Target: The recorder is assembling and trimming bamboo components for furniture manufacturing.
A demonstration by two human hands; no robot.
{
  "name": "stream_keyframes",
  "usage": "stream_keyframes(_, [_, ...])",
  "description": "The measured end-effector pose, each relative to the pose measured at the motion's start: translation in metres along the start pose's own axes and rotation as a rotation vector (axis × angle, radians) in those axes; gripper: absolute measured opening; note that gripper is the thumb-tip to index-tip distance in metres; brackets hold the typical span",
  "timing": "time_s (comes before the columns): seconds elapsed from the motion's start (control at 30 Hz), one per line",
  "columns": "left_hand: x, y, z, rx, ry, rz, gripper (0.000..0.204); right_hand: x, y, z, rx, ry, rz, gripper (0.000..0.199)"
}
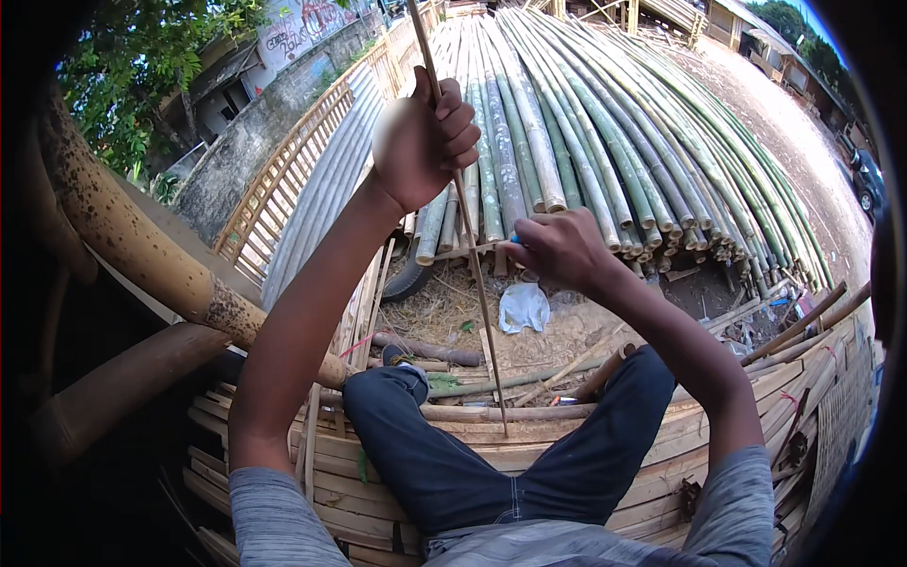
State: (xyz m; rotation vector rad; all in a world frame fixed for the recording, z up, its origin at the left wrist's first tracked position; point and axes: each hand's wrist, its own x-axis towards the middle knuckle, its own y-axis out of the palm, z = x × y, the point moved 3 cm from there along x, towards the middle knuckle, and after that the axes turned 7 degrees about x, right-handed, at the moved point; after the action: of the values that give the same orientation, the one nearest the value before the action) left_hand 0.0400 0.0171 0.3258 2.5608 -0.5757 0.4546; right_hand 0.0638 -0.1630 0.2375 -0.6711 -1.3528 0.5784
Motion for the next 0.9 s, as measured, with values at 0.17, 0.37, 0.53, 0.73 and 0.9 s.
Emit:
stream_keyframes(0.17, [0.01, 0.002, 0.003, -0.002, -0.043, 0.034, 0.047, -0.01, 0.01, -0.011, 0.233, 0.094, -0.071, 0.038])
stream_keyframes(0.37, [0.003, 0.001, 0.002, -0.122, -0.054, 0.14, 0.048, 0.017, -0.017, -0.01, 0.141, 0.088, 0.166, 0.042])
stream_keyframes(0.53, [0.008, 0.002, -0.002, -0.116, -0.054, 0.126, 0.042, 0.015, -0.02, -0.015, 0.225, 0.145, 0.124, 0.049])
stream_keyframes(0.73, [0.002, 0.009, 0.005, -0.062, -0.085, 0.085, 0.048, -0.026, 0.009, 0.004, 0.216, 0.081, 0.338, 0.052])
stream_keyframes(0.9, [0.007, 0.011, 0.005, -0.076, -0.037, 0.083, 0.045, -0.051, 0.006, 0.007, 0.01, -0.042, 0.407, 0.05])
